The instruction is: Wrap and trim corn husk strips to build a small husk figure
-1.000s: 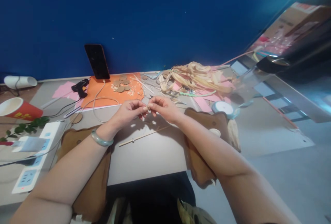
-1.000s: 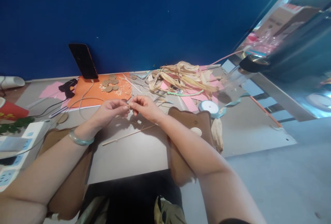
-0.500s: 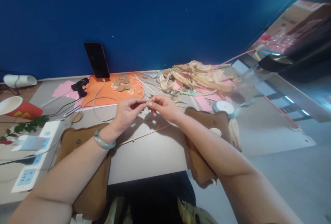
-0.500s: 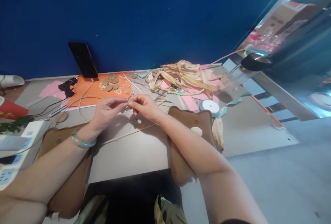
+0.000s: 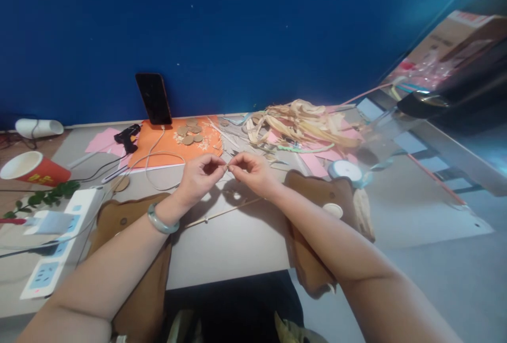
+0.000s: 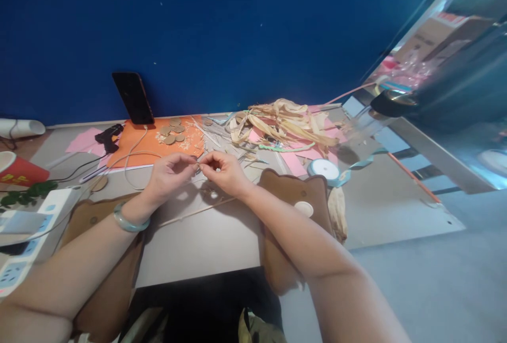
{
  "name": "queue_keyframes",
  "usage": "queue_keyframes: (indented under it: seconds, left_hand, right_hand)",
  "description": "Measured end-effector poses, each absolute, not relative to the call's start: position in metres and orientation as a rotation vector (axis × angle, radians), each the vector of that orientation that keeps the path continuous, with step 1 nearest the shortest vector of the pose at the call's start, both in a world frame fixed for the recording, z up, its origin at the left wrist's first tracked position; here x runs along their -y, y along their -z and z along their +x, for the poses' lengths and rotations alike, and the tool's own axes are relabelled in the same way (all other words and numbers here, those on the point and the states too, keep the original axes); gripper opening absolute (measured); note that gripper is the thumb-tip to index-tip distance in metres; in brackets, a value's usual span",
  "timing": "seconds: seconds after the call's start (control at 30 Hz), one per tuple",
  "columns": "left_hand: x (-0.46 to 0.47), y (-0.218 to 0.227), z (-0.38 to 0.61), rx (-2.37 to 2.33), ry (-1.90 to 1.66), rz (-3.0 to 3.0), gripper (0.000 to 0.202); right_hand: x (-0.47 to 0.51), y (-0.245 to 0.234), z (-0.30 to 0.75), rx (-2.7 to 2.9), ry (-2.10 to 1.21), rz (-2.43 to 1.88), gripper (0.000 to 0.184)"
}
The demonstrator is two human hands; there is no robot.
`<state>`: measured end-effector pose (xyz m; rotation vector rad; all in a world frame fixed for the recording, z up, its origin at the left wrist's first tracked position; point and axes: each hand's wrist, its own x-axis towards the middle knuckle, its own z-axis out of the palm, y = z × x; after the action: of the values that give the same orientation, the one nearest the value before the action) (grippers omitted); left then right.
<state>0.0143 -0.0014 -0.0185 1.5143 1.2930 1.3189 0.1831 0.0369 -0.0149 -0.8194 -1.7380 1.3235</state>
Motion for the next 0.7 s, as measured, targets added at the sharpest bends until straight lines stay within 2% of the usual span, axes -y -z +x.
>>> queue_keyframes:
  seconds: [0.13, 0.3, 0.57, 0.7]
  left_hand:
    - [-0.0005, 0.0149, 0.0136, -1.158, -1.203, 1.308, 0.021]
    - [-0.0002, 0.0104, 0.0109, -1.019, -1.066, 1.083, 0.025]
    - [-0.0014, 0.0093, 0.0105, -1.049, -1.096, 0.943, 0.025]
    - [-0.0012, 0.0109, 0.0109, -1.037, -1.094, 0.986, 0.026]
  right_hand:
    - [-0.0351, 0.0119, 0.1837, 1.840, -1.160, -0.808, 0.012]
    - [-0.0326, 0.0087, 0.1842, 1.904, -1.121, -0.768, 0.014]
    - [-0.0321, 0.0129, 0.1850, 1.867, -0.840, -0.739, 0.009]
    - [-0.0323, 0.0122, 0.1852, 1.916, -0.830, -0.713, 0.010]
